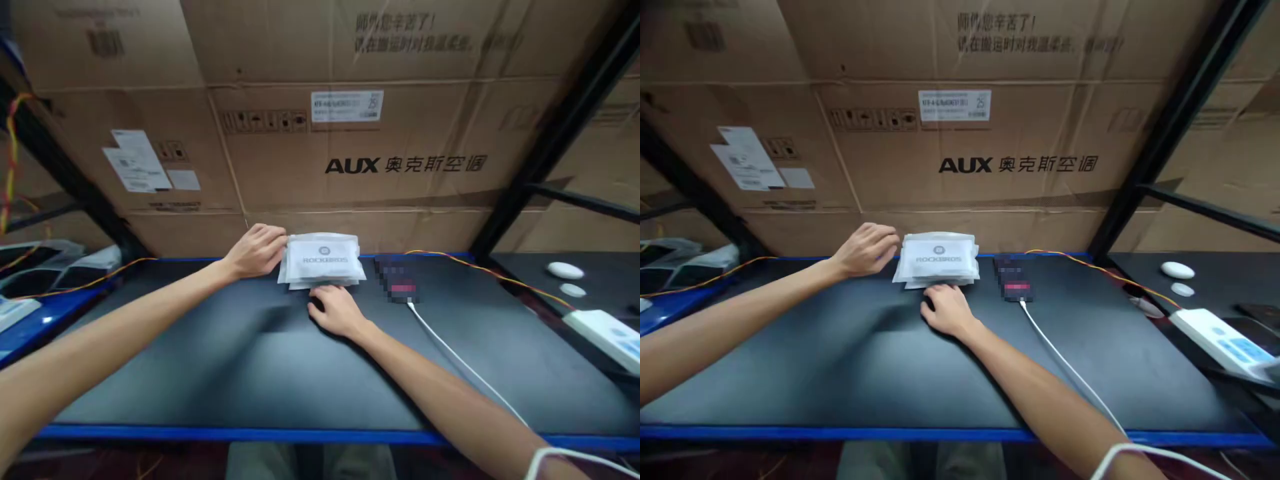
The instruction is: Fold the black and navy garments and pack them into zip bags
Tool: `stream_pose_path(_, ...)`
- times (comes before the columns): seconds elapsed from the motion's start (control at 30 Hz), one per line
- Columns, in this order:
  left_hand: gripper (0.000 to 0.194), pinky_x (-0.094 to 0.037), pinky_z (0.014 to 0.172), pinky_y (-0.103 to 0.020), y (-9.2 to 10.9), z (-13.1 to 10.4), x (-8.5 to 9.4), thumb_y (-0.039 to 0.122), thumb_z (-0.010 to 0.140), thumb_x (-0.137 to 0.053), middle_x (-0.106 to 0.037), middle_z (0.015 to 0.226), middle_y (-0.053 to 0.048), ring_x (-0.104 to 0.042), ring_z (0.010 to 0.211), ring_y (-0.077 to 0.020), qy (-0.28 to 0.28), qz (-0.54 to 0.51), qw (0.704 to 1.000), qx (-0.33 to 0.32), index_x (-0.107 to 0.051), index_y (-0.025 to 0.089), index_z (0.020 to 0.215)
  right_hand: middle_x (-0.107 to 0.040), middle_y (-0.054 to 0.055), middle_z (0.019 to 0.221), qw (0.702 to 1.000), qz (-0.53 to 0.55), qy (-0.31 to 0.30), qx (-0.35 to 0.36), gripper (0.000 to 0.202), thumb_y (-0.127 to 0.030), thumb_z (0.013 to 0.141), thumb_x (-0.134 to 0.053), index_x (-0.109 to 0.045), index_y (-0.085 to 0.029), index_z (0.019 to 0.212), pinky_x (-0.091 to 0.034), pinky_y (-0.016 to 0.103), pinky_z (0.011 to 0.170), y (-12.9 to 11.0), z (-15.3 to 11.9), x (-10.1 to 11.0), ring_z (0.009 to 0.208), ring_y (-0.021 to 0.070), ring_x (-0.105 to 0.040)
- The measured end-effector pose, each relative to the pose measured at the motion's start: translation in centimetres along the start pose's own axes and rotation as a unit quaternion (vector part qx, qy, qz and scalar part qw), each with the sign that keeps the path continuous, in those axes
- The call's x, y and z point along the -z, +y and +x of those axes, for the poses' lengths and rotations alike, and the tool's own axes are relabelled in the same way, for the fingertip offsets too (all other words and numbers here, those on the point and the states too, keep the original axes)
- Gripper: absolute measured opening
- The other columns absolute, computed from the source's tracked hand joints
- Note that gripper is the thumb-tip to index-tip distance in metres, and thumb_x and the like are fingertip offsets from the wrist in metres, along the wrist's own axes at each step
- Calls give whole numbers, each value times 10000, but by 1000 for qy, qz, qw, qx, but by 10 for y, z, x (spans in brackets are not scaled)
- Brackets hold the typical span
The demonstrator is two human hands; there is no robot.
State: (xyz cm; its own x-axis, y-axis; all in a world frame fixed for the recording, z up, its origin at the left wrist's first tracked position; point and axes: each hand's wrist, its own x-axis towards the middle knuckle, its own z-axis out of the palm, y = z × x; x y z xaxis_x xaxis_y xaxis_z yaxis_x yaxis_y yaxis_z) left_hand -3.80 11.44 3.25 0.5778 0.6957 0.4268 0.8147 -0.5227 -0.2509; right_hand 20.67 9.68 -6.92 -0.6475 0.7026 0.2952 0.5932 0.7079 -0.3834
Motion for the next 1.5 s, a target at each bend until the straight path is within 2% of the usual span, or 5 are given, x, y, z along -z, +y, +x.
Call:
stream_pose_path(0.17,311,-411,1024,-476,-15,-67,-10,288,924,-429,-650,1213,-177,-587,1163,-300,-53,-11,997,63,-667,167,1085,-744,95,812,996,-16,68,-49,310,-311,917,-492,-706,-181,736,-454,307,716,8,1,10,775,222,-684)
stream_pose_path(0.33,288,-452,961,-432,1,-110,-31,300,937,-414,-661,1140,-160,-616,1084,-280,-74,-39,993,82,-661,176,1021,-736,80,934,990,50,134,12,216,-266,884,-522,-689,-159,970,-471,272,766,4,3,14,803,178,-668)
stream_pose_path(0.83,178,-465,840,-354,7,-134,-63,287,920,-413,-614,932,-77,-587,893,-235,-42,-35,961,272,-561,208,860,-592,-9,550,985,115,111,66,124,-171,724,-566,-606,-177,607,-409,246,556,18,52,42,536,133,-536)
stream_pose_path(1.03,188,-461,850,-364,6,-136,-66,288,924,-407,-621,954,-82,-586,922,-247,-37,-40,960,274,-569,206,876,-711,117,1122,972,-27,225,69,265,-299,791,-600,-672,-177,1015,-418,428,987,18,40,47,1099,287,-623)
stream_pose_path(1.5,194,-451,839,-361,7,-136,-64,281,937,-408,-629,968,-82,-584,921,-241,-46,-34,959,277,-576,200,884,-590,143,1396,988,-118,43,91,471,-317,897,-547,-568,-161,1342,-376,447,1105,20,80,43,1306,277,-532)
